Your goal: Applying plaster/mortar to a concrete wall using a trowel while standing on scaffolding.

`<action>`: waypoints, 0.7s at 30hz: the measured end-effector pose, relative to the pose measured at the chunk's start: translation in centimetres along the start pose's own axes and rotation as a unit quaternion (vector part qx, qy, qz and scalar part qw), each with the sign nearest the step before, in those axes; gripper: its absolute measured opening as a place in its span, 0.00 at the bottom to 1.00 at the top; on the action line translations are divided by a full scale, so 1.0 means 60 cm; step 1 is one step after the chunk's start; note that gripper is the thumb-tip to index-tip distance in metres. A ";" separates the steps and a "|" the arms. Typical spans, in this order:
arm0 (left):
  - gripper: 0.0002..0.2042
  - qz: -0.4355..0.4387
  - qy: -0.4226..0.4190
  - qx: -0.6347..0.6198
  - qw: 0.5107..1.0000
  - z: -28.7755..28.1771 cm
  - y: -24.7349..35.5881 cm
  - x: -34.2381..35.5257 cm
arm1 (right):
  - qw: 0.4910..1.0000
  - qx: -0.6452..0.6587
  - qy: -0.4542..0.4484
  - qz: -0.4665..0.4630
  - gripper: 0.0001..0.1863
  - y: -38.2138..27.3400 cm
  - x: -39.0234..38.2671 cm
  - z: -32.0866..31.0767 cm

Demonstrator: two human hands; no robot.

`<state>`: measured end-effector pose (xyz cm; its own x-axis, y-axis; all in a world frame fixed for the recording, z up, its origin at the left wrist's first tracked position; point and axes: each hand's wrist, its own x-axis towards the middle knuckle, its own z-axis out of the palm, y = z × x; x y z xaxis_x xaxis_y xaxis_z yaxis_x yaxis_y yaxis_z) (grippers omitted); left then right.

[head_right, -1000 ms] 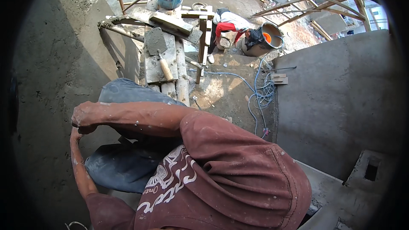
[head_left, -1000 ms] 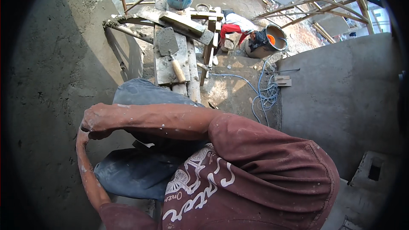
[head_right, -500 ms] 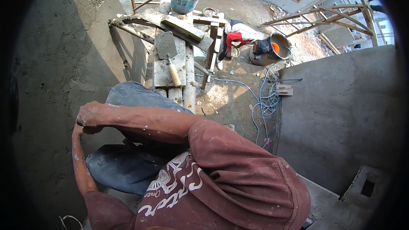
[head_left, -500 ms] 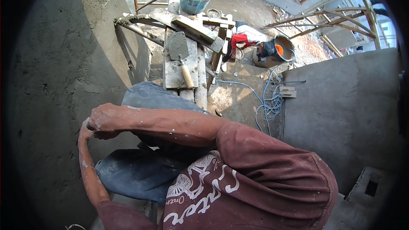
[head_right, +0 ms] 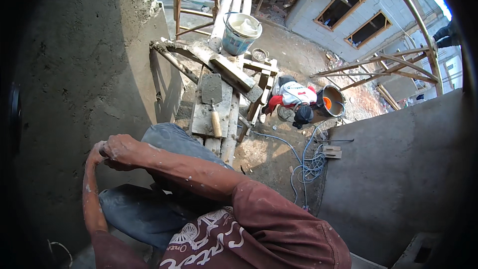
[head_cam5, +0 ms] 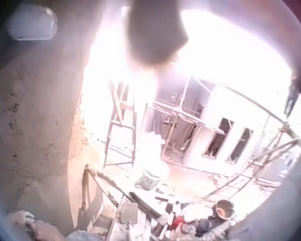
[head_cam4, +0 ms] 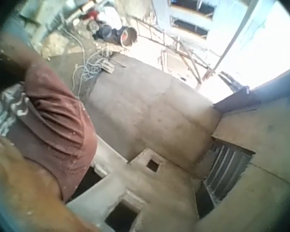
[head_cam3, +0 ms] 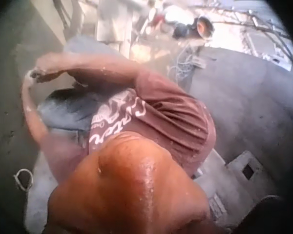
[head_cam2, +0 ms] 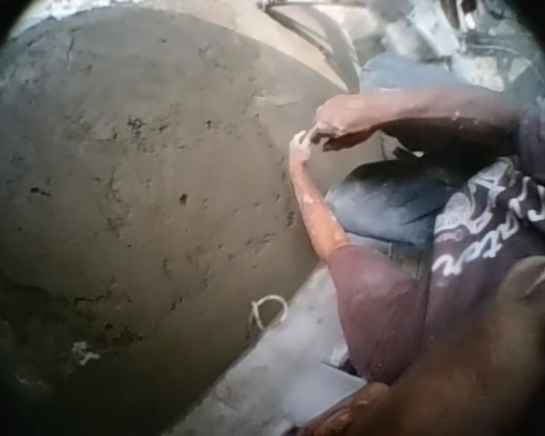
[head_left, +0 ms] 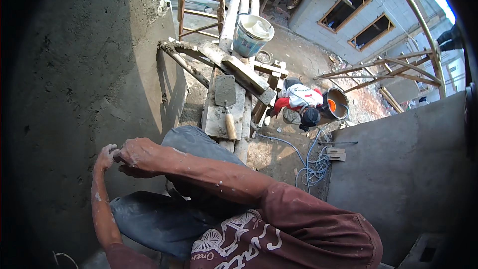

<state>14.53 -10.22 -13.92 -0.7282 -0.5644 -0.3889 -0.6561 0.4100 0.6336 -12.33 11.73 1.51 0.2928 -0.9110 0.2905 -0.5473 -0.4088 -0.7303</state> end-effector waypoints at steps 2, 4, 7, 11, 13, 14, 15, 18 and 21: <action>0.23 0.095 -0.022 -0.002 0.995 0.007 -0.010 0.006 | 0.972 0.071 0.194 -0.111 0.12 -0.016 -0.003 -0.033; 0.24 -0.134 0.011 -0.063 0.989 0.021 0.046 0.023 | 0.953 0.139 0.263 -0.047 0.13 -0.008 -0.028 -0.092; 0.25 -0.127 0.054 -0.093 0.986 0.010 0.034 -0.018 | 0.892 0.254 0.347 0.137 0.13 0.046 -0.090 -0.155; 0.24 -0.137 0.038 -0.085 0.986 0.002 0.053 -0.009 | 0.832 -0.075 0.384 0.394 0.16 0.304 -0.271 -0.115; 0.24 -0.160 0.027 -0.074 0.984 0.004 0.047 -0.013 | 0.803 -0.149 0.308 0.488 0.22 0.396 -0.373 -0.050; 0.24 -0.177 0.018 -0.058 0.982 0.003 0.043 -0.014 | 0.787 -0.180 0.287 0.516 0.24 0.411 -0.403 -0.020; 0.24 -0.187 0.020 -0.059 0.980 0.003 0.029 -0.019 | 0.781 -0.197 0.281 0.522 0.24 0.411 -0.413 0.003; 0.24 -0.180 0.007 -0.051 0.982 0.007 0.020 -0.021 | 0.794 -0.213 0.241 0.517 0.23 0.429 -0.426 0.022; 0.25 -0.201 0.006 -0.066 0.977 0.010 0.031 -0.027 | 0.810 -0.192 0.211 0.512 0.24 0.453 -0.413 0.007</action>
<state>14.36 -8.13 -12.50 -0.4136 -0.6699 -0.6166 -0.8567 0.0571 0.5127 -34.11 23.23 -25.82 -0.7189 -0.6877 -0.1016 -0.5613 0.6605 -0.4987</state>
